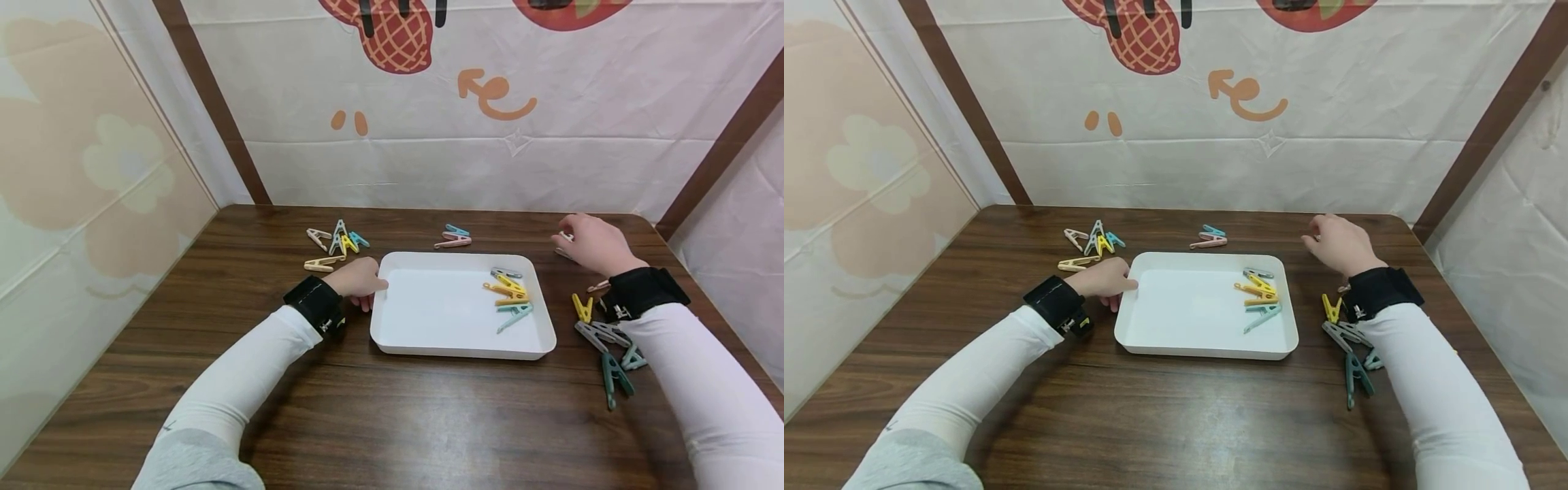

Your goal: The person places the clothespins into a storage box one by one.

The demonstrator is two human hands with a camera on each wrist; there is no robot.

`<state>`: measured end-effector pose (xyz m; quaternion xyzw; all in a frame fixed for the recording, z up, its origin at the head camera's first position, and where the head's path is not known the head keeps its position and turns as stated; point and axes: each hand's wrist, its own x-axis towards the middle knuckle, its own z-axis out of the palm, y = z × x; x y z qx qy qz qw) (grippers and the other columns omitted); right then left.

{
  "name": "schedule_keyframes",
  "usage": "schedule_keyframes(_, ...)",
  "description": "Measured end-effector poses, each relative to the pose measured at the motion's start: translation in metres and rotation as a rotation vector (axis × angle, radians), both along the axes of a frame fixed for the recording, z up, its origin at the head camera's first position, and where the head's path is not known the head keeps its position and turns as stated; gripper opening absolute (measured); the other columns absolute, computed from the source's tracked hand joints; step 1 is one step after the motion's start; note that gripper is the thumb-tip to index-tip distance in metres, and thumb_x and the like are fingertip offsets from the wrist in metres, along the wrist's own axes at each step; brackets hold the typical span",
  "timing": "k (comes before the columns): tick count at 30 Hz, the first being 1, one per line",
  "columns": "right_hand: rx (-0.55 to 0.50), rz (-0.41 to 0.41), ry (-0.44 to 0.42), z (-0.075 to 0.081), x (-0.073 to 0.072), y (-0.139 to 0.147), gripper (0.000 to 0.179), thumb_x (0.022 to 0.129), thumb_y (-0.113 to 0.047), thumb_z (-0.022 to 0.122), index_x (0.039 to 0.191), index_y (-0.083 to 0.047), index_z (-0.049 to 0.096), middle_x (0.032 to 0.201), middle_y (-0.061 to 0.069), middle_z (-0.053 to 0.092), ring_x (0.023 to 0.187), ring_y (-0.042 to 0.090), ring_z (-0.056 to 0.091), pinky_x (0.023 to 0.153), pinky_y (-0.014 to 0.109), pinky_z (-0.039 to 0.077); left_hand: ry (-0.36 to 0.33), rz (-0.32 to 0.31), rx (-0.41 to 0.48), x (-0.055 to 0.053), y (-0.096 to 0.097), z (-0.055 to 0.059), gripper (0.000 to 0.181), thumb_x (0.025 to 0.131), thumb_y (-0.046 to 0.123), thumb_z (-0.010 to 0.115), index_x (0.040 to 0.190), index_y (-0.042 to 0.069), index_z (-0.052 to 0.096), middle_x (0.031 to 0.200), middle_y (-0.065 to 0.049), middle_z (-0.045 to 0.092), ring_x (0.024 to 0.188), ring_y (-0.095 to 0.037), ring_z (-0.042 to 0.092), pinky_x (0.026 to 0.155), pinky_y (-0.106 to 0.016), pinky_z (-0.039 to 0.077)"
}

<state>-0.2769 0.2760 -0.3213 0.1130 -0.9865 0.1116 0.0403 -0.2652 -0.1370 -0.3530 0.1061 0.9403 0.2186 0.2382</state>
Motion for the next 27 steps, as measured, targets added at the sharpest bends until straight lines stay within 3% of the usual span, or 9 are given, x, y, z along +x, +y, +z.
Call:
schedule_keyframes(5,-0.02,-0.065,-0.115,-0.015,-0.015,0.025,0.045,0.096,-0.024,0.056,0.121,0.013,0.053,0.114,0.032,0.057,0.099,0.043,0.057,0.08,0.058,0.045,-0.001,0.002,0.002,0.002,0.0,0.001,0.022,0.098,0.018,0.052,0.087,0.001,0.06,0.06,-0.006,0.066,0.05,-0.014,0.063,0.048,-0.025,0.048)
schedule_keyframes(10,-0.012,-0.048,-0.183,-0.024,-0.022,0.027,0.051,0.091,-0.019,0.063,0.126,0.017,0.048,0.114,0.035,0.052,0.1,0.045,0.053,0.084,0.058,0.044,-0.004,0.007,-0.001,0.0,0.0,0.0,0.022,0.098,0.019,0.053,0.087,0.001,0.059,0.06,-0.006,0.066,0.05,-0.015,0.063,0.047,-0.025,0.047)
schedule_keyframes(21,0.117,-0.077,-0.245,-0.034,-0.024,0.015,0.057,0.091,-0.022,0.065,0.13,0.015,0.046,0.12,0.036,0.045,0.111,0.049,0.045,0.089,0.062,0.042,-0.014,0.023,0.01,0.001,0.001,-0.002,0.022,0.099,0.019,0.054,0.088,0.001,0.058,0.06,-0.006,0.066,0.049,-0.014,0.062,0.046,-0.024,0.047)
schedule_keyframes(27,0.129,-0.063,-0.213,-0.035,-0.025,0.012,0.057,0.089,-0.017,0.066,0.131,0.017,0.045,0.122,0.037,0.047,0.113,0.051,0.045,0.091,0.062,0.041,-0.005,0.023,0.014,0.001,0.0,-0.001,0.021,0.098,0.019,0.053,0.088,0.001,0.058,0.06,-0.006,0.066,0.048,-0.014,0.062,0.046,-0.024,0.047)
